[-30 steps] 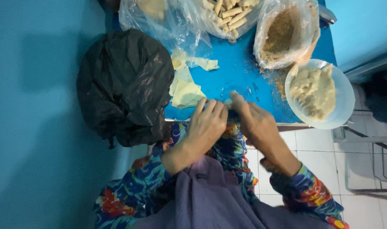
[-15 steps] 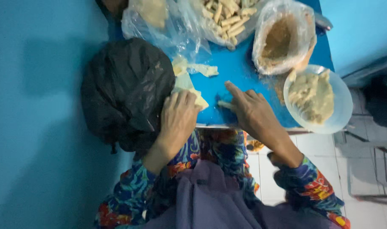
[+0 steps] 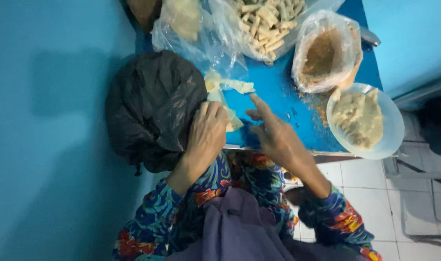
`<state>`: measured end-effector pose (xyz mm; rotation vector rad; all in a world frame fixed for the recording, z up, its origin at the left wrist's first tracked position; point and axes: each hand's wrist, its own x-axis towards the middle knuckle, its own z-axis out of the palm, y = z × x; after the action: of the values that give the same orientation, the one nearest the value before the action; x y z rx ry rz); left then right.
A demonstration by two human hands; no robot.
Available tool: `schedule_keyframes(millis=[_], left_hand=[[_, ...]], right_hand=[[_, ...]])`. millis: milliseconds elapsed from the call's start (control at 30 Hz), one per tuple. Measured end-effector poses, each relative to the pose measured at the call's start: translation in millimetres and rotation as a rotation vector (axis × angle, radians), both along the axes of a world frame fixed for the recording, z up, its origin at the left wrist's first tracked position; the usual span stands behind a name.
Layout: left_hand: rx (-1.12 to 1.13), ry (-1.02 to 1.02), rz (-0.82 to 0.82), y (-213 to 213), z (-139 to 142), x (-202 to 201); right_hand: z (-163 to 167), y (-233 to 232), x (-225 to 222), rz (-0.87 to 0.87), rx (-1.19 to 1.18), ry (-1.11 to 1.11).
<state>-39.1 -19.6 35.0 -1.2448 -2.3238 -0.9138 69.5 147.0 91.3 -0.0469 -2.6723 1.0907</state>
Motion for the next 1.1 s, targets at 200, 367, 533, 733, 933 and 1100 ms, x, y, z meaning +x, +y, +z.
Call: schedule_keyframes(millis=[200, 367, 533, 733, 933, 1100], left_hand=[[0.189, -0.770, -0.220, 11.2, -3.4, 13.7], [0.543, -1.198, -0.428, 32.3, -18.2, 19.5], [0.566, -1.320, -0.499, 36.5, -22.5, 27.8], [0.427, -0.480, -0.224, 38.7, -15.8, 34.3], [0.203, 0.000, -0.342, 31.8, -20.5, 45.8], [0.214, -0.017, -0.326, 18.9, -18.4, 43.3]], right_hand=[[-22.4, 10.2, 3.6, 0.092, -0.548, 0.071], [-32.3, 29.7, 10.3, -0.105, -0.827, 0.044], [-33.2, 39.3, 18.6, -0.143, -0.924, 0.044], [-27.5, 43.5, 21.4, -0.111, -0.575, 0.202], [-11.0, 65.2, 83.4, -0.309, 0.254, 0.156], [-2.0, 105.8, 131.2, -0.455, 0.545, -0.060]])
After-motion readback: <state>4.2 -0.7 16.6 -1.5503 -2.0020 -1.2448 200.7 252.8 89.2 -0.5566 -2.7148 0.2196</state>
